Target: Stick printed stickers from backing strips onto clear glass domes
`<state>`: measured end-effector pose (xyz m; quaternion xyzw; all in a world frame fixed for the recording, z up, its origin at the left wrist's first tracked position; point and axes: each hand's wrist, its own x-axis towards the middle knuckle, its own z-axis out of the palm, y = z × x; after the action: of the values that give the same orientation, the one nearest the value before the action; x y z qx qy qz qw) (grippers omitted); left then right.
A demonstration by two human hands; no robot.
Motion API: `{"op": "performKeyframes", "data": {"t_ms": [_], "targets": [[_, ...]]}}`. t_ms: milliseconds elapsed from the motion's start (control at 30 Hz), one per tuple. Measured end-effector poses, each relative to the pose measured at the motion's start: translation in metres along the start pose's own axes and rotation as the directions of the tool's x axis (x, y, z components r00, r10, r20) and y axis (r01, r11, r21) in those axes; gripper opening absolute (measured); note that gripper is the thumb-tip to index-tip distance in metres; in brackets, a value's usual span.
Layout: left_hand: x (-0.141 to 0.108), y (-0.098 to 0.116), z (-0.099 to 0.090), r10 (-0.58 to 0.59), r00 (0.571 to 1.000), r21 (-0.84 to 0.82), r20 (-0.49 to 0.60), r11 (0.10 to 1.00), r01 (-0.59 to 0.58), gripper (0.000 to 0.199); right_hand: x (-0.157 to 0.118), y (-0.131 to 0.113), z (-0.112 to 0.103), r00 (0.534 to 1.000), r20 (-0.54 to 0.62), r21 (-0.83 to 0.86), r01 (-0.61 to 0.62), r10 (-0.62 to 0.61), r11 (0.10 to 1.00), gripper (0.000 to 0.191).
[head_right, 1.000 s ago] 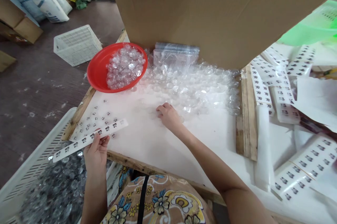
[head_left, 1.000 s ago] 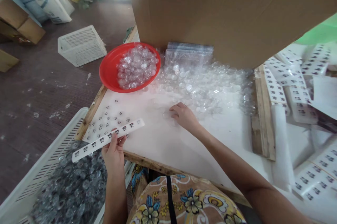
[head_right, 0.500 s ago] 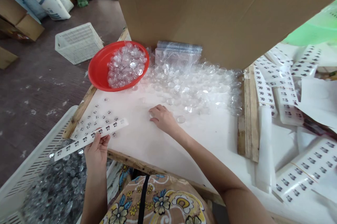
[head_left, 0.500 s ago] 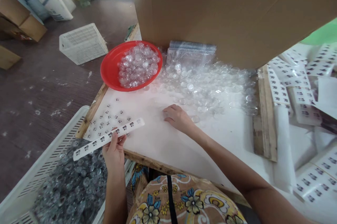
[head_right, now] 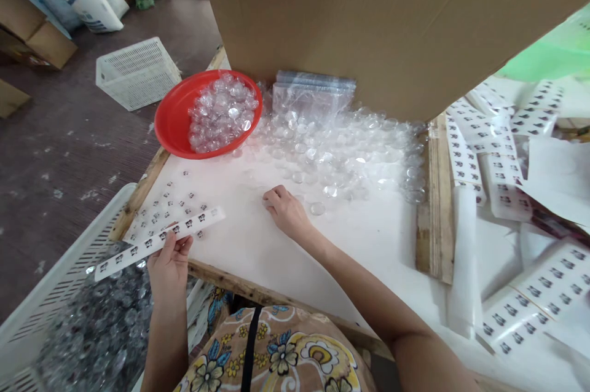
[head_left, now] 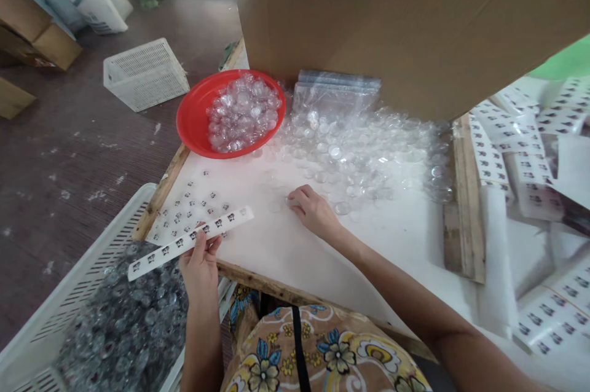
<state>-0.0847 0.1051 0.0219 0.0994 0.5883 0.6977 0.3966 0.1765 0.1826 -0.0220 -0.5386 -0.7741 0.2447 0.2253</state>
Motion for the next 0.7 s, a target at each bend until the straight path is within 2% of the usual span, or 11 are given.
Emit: {"op": "performKeyframes", "data": {"t_ms": [133,267,367,433,533,600,700], "targets": [[-0.001,0.002,0.003,0.021,1.000,0.016,0.008,1.000,-0.021,0.036,-0.009,-0.002,0.005,1.000,-0.022,-0.049,0.018,-0.019,0.999,0.018],[-0.001,0.002,0.002,0.032,0.999,0.027,0.022,0.999,-0.032,0.033,-0.025,-0.003,0.005,0.986,0.015,-0.015,0.167,-0.166,0.986,0.017],[-0.001,0.000,0.001,0.020,1.000,0.015,0.022,1.000,-0.020,0.033,-0.035,-0.005,0.001,0.974,0.056,0.051,0.216,-0.218,0.975,0.016],[-0.001,-0.001,0.002,0.013,1.000,0.003,0.021,1.000,-0.013,0.034,-0.034,-0.007,-0.002,0.978,0.038,0.129,0.197,-0.204,0.972,0.011],[-0.002,0.000,0.003,0.008,1.000,-0.012,0.018,1.000,-0.007,0.033,-0.022,-0.008,-0.003,0.994,-0.047,0.195,0.109,-0.102,0.975,0.011],[-0.003,0.001,0.004,0.007,1.000,-0.016,0.019,1.000,-0.006,0.033,-0.011,-0.007,-0.001,0.997,-0.072,0.132,0.047,-0.038,0.990,0.015],[-0.003,0.003,0.002,0.015,1.000,-0.013,0.008,1.000,-0.015,0.034,0.000,-0.004,0.003,0.999,-0.031,0.002,0.007,-0.007,1.000,0.017]]}}
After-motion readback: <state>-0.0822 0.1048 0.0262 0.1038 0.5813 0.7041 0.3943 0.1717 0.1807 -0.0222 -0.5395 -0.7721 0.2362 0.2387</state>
